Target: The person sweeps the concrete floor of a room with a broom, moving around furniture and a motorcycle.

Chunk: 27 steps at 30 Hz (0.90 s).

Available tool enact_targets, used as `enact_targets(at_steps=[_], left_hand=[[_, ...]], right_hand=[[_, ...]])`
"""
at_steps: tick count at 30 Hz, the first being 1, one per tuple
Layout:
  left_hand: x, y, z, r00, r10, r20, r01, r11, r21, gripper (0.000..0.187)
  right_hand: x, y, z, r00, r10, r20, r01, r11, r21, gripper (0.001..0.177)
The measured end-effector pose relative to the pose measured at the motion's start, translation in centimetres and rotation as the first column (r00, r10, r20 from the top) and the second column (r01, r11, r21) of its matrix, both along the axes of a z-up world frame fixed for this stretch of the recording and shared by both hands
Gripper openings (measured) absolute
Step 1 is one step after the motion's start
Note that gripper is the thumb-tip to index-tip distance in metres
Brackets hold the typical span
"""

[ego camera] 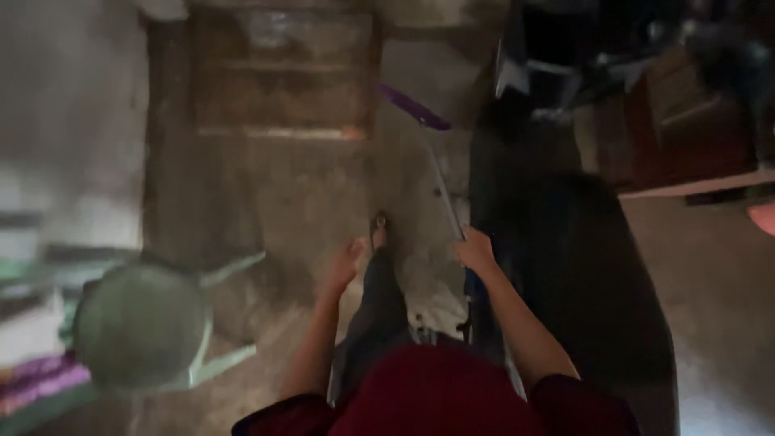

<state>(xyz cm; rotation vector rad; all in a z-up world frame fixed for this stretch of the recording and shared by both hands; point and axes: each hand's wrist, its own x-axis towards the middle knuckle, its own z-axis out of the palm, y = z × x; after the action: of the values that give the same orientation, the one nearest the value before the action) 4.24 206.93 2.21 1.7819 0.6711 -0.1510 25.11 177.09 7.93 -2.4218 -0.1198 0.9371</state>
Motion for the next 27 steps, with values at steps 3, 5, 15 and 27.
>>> enact_targets(at_steps=[3,5,15,27], left_hand=[[6.6,3.0,-0.3,0.999,-0.03,-0.029,0.029,0.998,-0.047,0.057],[11.9,5.5,-0.6,0.998,-0.058,-0.04,0.055,0.996,-0.064,0.056],[25.3,13.9,-6.8,0.992,-0.07,-0.103,0.068,0.997,-0.022,0.039],[28.5,8.4,-5.9,0.922,-0.38,0.077,0.37,0.922,0.116,0.03]], right_hand=[[8.6,5.0,-2.3,0.99,0.067,0.123,-0.063,0.997,-0.037,0.047],[15.8,8.8,-3.9,0.99,0.044,0.137,-0.042,0.999,-0.017,0.057],[41.9,24.7,-13.8,0.982,0.131,0.139,-0.096,0.968,-0.232,0.044],[24.0,16.4,-9.7,0.958,-0.033,-0.285,0.037,0.999,0.008,0.065]])
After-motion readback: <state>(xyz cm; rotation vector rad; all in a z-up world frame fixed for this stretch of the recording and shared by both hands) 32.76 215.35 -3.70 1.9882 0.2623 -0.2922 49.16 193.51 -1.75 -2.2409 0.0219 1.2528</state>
